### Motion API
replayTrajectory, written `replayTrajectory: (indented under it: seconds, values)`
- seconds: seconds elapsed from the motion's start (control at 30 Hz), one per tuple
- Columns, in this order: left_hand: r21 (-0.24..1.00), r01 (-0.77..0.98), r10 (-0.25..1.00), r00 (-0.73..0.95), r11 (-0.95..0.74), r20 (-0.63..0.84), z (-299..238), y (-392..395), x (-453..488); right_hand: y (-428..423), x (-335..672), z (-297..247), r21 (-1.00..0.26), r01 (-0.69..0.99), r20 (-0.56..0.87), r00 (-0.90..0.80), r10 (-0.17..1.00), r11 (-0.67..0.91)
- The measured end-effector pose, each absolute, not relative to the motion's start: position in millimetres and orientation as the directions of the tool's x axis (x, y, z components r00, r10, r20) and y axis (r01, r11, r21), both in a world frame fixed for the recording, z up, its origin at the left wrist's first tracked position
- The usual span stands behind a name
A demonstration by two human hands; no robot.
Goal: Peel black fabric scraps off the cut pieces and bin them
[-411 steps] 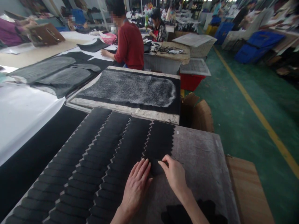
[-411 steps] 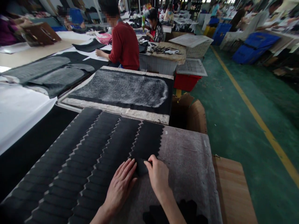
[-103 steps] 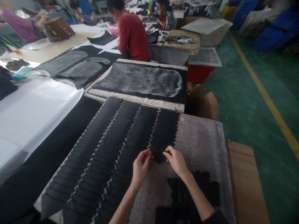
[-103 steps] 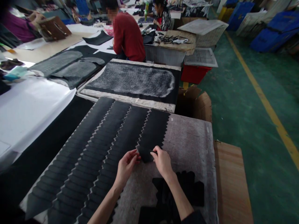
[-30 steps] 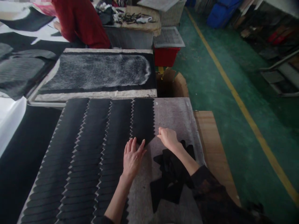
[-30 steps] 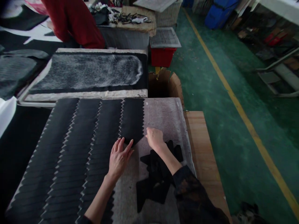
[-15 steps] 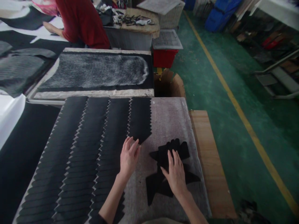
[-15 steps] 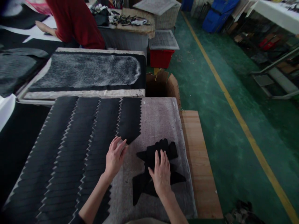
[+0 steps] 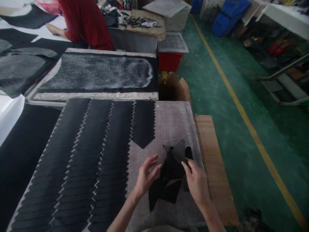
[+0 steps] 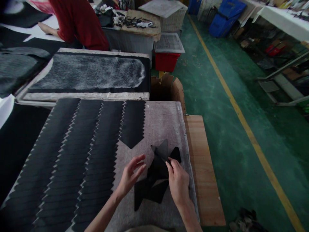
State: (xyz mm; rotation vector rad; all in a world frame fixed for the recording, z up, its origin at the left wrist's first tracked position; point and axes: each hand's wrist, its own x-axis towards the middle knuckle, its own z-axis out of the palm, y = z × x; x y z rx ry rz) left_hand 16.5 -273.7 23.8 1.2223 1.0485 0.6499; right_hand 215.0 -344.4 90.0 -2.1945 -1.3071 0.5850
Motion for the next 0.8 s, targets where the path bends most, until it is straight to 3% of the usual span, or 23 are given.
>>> replayTrajectory:
  seconds: [0.17,0.3,0.4,0.57,0.63,0.8]
  values:
    - [0.896,-0.120,0.821,0.466,0.428,-0.330,29.3,-259.4,23.2,-335.6,214.9,107.6,-0.812,0.264,-0.423,0.348,0.837,-0.520]
    - [0.815,-0.176,0.756,0.519,0.552,-0.400,37.3,-253.3,17.8,-326.2,207.3,97.7,-0.853,0.027,-0.511,0.161,0.845,-0.521]
    - [0.729,-0.190,0.677,0.572,0.658,-0.462,39.3,-258.6,14.8,-321.3,199.5,83.4,-0.848,0.063,-0.514,0.146,0.845,-0.526]
    - [0.525,-0.120,0.473,0.632,0.843,-0.614,35.3,-270.7,5.3,-318.2,192.4,68.1,-0.833,0.287,-0.449,0.147,0.881,-0.472]
    - [0.546,-0.068,0.452,0.651,0.835,-0.610,35.5,-269.1,-2.5,-317.8,191.8,65.6,-0.816,0.347,-0.433,0.164,0.886,-0.463]
    - [0.715,0.093,0.341,0.831,0.692,-0.439,43.6,-250.8,-15.4,-316.3,183.4,58.1,-0.811,0.373,-0.435,0.127,0.891,-0.450]
